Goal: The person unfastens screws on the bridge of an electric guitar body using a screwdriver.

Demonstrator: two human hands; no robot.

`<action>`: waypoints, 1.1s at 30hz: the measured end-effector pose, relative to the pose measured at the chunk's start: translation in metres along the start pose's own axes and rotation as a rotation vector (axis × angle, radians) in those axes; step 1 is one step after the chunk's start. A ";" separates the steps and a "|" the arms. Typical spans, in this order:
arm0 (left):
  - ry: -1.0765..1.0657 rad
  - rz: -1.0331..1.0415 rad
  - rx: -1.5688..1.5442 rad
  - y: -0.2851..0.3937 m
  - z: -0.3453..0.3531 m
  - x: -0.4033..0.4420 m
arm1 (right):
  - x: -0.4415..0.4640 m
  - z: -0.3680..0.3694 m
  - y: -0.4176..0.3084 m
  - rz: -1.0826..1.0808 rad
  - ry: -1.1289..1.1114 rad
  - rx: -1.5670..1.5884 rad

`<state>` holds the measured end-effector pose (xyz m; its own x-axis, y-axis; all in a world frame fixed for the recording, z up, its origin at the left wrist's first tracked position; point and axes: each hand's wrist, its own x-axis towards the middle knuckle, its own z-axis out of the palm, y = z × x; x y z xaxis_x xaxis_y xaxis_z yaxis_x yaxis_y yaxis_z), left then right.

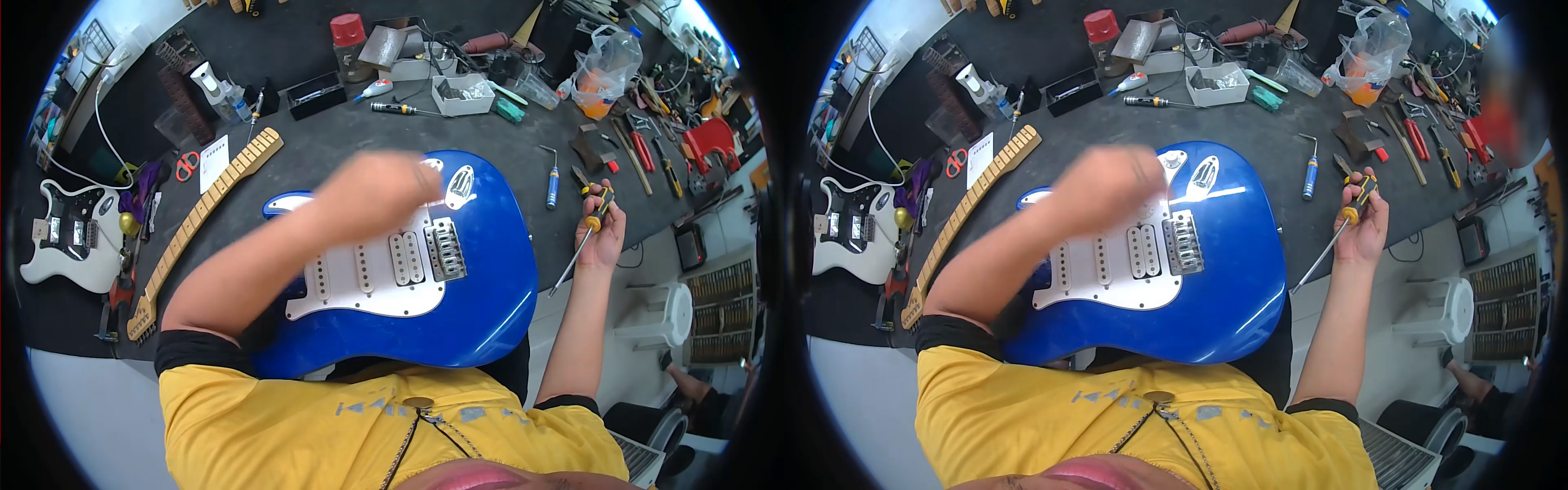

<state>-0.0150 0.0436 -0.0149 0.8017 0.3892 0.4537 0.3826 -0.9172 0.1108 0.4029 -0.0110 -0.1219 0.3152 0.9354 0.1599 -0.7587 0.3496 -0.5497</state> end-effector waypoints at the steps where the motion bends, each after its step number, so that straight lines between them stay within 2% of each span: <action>1: 0.049 -0.190 -0.050 -0.029 -0.009 0.003 | 0.001 0.000 0.000 0.012 -0.003 0.006; 2: 0.090 -0.444 -0.081 -0.055 -0.020 0.005 | 0.001 0.001 0.001 0.022 -0.007 0.014; 3: 0.068 -0.569 0.105 -0.084 -0.031 0.007 | 0.002 0.002 0.001 0.029 0.005 0.008; 6: 0.127 -0.729 0.165 -0.194 -0.034 -0.023 | 0.002 0.006 0.001 0.024 0.021 -0.014; 8: 0.145 -0.805 0.201 -0.234 -0.030 -0.038 | 0.001 0.006 0.003 0.007 0.010 -0.037; 10: 0.193 -0.810 0.206 -0.244 -0.028 -0.041 | -0.001 0.007 0.003 0.001 0.018 -0.035; 13: 0.127 -0.891 0.108 -0.226 -0.049 -0.037 | 0.000 0.006 0.003 -0.013 0.023 -0.059; 14: 0.165 -0.877 0.003 -0.203 -0.057 -0.035 | 0.002 0.004 0.003 -0.022 0.014 -0.075; 16: 0.240 -0.875 -0.568 -0.169 -0.068 -0.037 | 0.006 -0.004 0.004 -0.055 0.009 -0.110; 17: 0.295 -0.822 -0.689 -0.128 -0.070 -0.029 | 0.003 0.007 0.004 -0.091 0.050 -0.133; 18: 0.217 -0.749 -0.783 -0.105 -0.070 -0.028 | 0.005 0.016 0.002 -0.131 0.004 -0.157; 21: -0.015 -0.413 -0.930 -0.028 -0.061 -0.018 | -0.033 0.135 -0.013 -0.391 -0.183 -0.414; 23: -0.078 -0.296 -1.105 0.023 -0.048 -0.010 | -0.051 0.199 -0.015 -0.527 -0.466 -0.628; 24: -0.187 -0.210 -1.000 0.038 -0.047 -0.008 | -0.060 0.228 -0.012 -0.575 -0.583 -0.730; 25: -0.237 -0.144 -0.935 0.050 -0.046 -0.003 | -0.072 0.254 -0.004 -0.619 -0.596 -0.796; 28: -0.231 -0.094 -1.035 0.056 -0.026 -0.009 | -0.102 0.312 0.029 -0.634 -0.434 -0.929; 30: -0.224 -0.098 -0.984 0.054 -0.024 -0.013 | -0.108 0.319 0.035 -0.653 -0.464 -1.054; 33: -0.254 -0.105 -0.809 0.050 -0.028 -0.011 | -0.102 0.311 0.046 -0.666 -0.589 -1.023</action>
<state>-0.0175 -0.0092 0.0106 0.8961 0.3943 0.2040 0.0930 -0.6161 0.7822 0.1587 -0.0741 0.0920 -0.0316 0.5786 0.8150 0.2820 0.7875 -0.5481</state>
